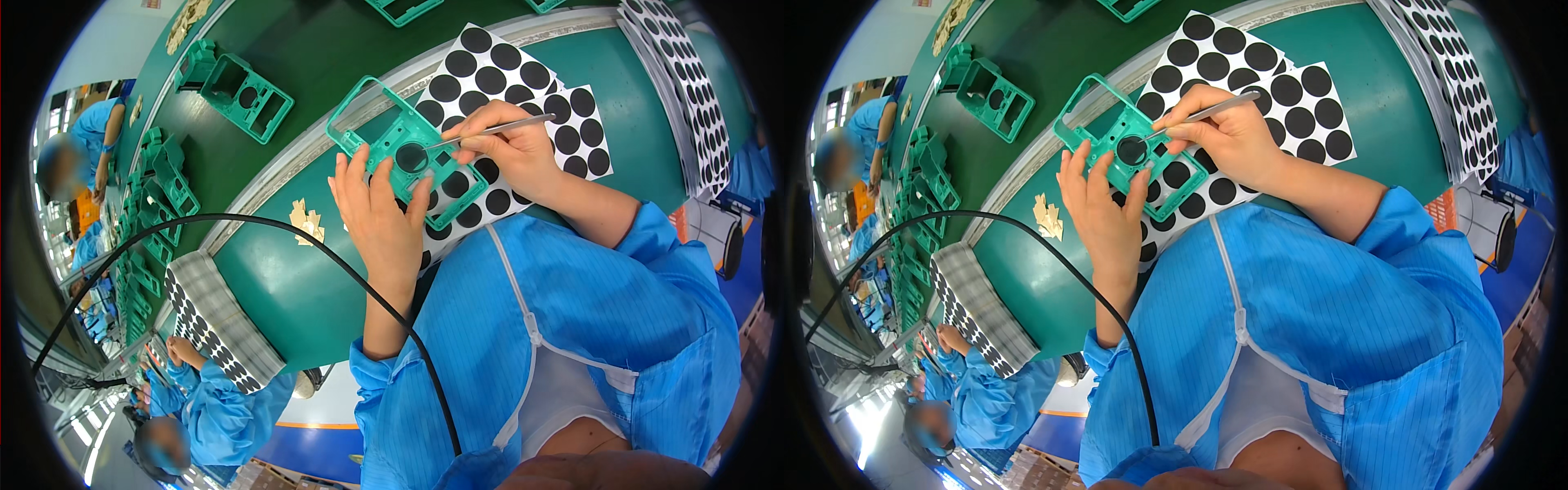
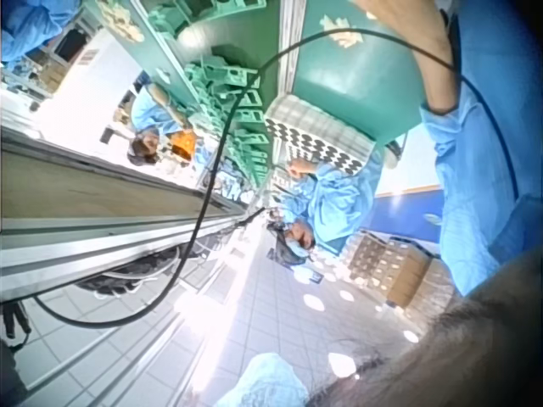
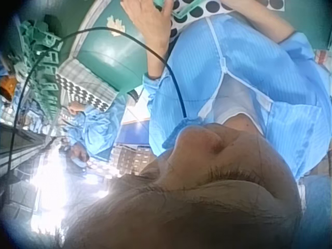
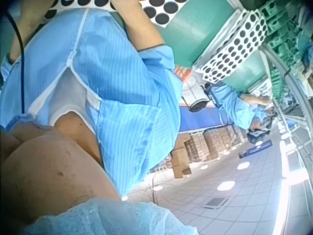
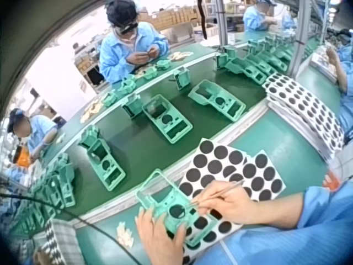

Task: The person peels circular stickers from a sticker sheet with tweezers and applies them to precise locations on green plastic electronic housings on an assembly line.

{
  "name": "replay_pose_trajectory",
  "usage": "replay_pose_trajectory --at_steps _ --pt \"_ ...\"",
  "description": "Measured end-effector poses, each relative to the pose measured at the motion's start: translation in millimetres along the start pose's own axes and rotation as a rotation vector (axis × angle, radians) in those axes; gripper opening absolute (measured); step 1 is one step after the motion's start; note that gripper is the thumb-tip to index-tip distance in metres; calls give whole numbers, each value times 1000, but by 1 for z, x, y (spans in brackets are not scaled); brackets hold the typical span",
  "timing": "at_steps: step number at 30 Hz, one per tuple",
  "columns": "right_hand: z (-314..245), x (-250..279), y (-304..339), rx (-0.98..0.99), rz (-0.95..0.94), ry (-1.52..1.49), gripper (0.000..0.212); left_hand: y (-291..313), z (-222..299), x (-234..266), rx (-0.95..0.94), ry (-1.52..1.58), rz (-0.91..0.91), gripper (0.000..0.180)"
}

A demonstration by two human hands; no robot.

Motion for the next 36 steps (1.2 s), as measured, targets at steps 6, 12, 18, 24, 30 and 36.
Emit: replay_pose_trajectory --at_steps 6,12,18,24,30,36 --pt "-1 -1 -1 -5 11 5 12 0 1 0 4 -7 -4 42" --pt "-5 -2 -2 36 -19 91 9 -1 1 -1 -5 10 3 44" --pt "-5 -2 -2 14 -4 52 10 -3 3 1 -13 22 -6 36" --pt "-3 -2 -1 -8 13 77 10 -1 2 0 -6 27 -41 20" --pt "-5 -2 -1 -22 36 135 8 -1 1 -2 4 54 -51 17" --pt "-5 -4 -2 -23 47 167 7 0 0 -3 -1 68 -52 15"
Point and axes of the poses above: each hand's wrist, its own y-axis away from the middle knuckle, its own x-axis out of the back of the hand, z = x × y, the point moved 6 cm from there along -y, towards the middle knuckle, and after that the axes turned 5 degrees about z, right-handed, at the moved point
